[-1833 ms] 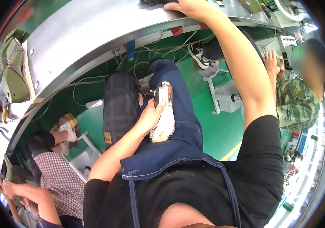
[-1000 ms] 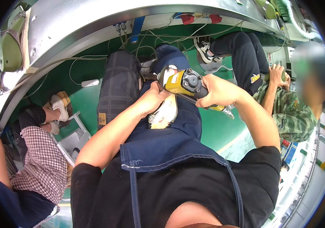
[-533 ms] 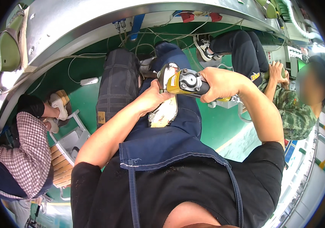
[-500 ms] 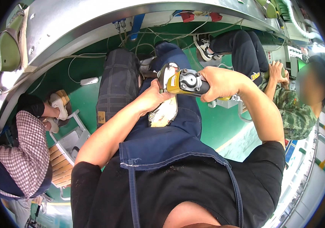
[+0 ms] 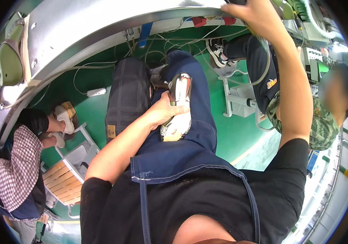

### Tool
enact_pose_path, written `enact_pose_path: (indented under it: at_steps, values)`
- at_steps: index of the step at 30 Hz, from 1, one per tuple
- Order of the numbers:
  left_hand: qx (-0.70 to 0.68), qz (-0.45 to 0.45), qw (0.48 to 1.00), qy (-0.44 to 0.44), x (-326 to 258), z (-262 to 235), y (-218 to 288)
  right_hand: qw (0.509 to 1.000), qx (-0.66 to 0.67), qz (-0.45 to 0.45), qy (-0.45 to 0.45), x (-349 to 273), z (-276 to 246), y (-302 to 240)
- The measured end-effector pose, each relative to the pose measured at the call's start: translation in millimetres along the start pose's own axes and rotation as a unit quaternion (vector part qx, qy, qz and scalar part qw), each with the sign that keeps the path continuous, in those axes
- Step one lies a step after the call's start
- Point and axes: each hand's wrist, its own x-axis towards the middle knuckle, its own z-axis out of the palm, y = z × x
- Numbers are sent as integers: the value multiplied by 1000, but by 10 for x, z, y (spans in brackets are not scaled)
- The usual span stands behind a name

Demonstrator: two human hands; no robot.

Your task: The person assembles green high-heeled shoe lasts on a factory line. They pick up lasts, use pliers to attach metal heel bands, and use a pneumatic staple gun to secure the heel. The person works on their lap and places finished units back on the conveyor.

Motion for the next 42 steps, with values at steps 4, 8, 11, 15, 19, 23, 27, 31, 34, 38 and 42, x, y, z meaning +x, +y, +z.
enact_pose_path:
  at_steps: [4, 8, 11, 15, 19, 23, 27, 31, 34, 38, 42]
  values:
    - [-31, -5, 999, -12, -40, -11, 86, 964, -234, -103, 70, 765, 424, 385]
    - [-56, 14, 998, -13, -101, 65, 228, 935, -231, -206, 171, 958, 674, 213]
    - [-108, 9, 994, -14, -16, 25, 114, 971, -129, -186, 76, 1071, 998, -108]
    - [-141, -21, 989, -24, 40, 51, 70, 891, -265, -357, 94, 1266, 1420, 237]
    - [-151, -49, 987, -19, -11, 32, 98, 970, -75, -203, 109, 747, 1287, 48]
    - [-125, -41, 991, -27, -118, 33, 124, 959, 47, -216, 179, 25, 1111, 110]
    - [-80, 79, 994, 3, -315, 159, 212, 966, 248, -16, 71, -919, 1060, 143]
    - [25, 215, 975, 57, -509, 162, 402, 907, 414, 65, 48, -1709, 1077, 7]
    - [87, 298, 949, 56, -646, 168, 681, 856, 510, 24, 78, -2100, 1088, -141]
    - [282, 450, 841, 101, -613, 83, 826, 886, 405, -137, 182, -2245, 1026, -321]
    - [329, 526, 780, 78, -604, 93, 922, 867, 397, -197, 229, -2317, 1026, -469]
